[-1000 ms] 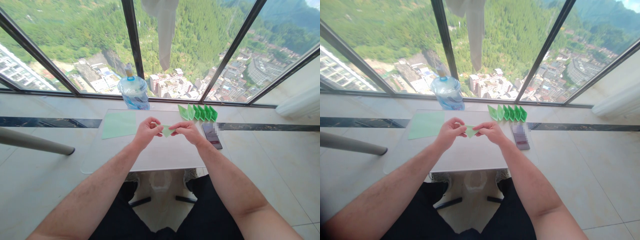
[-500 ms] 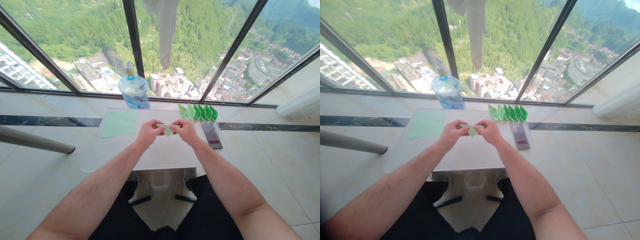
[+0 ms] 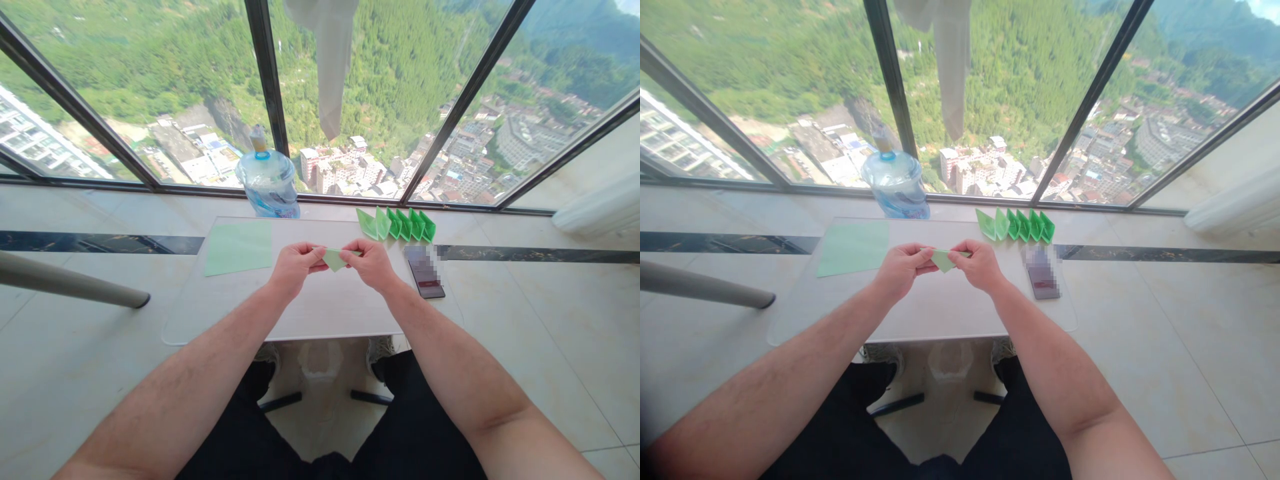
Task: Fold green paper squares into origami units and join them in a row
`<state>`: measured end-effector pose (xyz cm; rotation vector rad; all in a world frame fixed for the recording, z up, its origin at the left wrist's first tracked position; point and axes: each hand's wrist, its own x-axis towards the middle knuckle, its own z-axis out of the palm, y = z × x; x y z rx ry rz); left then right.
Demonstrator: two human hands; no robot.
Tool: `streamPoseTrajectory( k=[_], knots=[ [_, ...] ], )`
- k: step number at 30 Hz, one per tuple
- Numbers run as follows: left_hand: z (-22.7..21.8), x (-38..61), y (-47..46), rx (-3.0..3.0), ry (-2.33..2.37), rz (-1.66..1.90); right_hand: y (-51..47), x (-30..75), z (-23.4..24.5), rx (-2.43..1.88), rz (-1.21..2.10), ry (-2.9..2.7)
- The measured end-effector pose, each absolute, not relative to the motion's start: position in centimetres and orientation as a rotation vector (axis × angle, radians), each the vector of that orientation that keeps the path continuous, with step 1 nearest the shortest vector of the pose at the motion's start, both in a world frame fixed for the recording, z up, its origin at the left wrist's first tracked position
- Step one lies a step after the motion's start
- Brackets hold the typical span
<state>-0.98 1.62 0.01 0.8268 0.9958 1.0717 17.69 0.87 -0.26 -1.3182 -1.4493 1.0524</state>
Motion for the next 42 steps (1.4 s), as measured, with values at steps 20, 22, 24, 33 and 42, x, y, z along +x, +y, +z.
streamPoseTrajectory(
  k=[20,22,24,33,42],
  knots=[
    [0.40,-1.77,2.18,1.655,1.175,0.892,0.36,17.11,-0.07,-1.343,0.925,-1.628],
    [0.23,-1.73,2.18,1.645,1.177,0.920,0.41,17.00,-0.06,-1.340,0.925,-1.629],
    [0.08,-1.67,2.17,1.612,1.173,0.943,0.49,16.91,-0.05,-1.338,0.924,-1.624],
    [-0.23,-1.58,2.40,1.499,1.164,1.010,0.89,17.02,-0.39,-1.297,1.085,-1.499],
    [0.31,-1.57,2.20,1.722,1.253,0.950,0.90,17.03,-0.23,-1.348,1.058,-1.506]
  ],
)
